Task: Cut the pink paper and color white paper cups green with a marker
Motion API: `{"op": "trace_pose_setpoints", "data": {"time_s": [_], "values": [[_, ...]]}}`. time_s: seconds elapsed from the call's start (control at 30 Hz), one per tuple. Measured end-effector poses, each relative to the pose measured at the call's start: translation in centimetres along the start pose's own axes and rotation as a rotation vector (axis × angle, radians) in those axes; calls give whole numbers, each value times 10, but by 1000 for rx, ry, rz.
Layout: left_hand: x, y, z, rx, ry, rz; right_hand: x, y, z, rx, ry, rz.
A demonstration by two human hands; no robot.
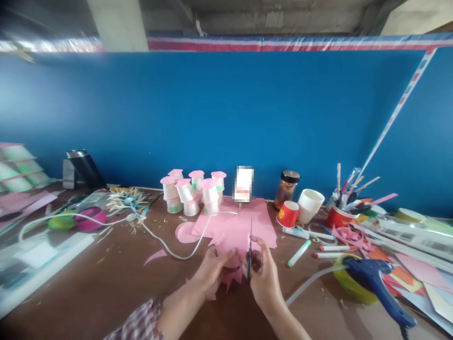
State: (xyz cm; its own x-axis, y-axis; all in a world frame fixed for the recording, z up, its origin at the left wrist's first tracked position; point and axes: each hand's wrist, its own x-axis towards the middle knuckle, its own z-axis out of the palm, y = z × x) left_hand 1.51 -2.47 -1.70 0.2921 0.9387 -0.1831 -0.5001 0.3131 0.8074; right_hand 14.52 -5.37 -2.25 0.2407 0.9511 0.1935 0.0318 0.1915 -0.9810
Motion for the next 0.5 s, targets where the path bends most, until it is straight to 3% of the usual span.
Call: {"op": "trace_pose_setpoints", "data": {"time_s": [0.5], "values": [[-4,3,6,-14,39,-22,1,0,1,65,24,51]]}}
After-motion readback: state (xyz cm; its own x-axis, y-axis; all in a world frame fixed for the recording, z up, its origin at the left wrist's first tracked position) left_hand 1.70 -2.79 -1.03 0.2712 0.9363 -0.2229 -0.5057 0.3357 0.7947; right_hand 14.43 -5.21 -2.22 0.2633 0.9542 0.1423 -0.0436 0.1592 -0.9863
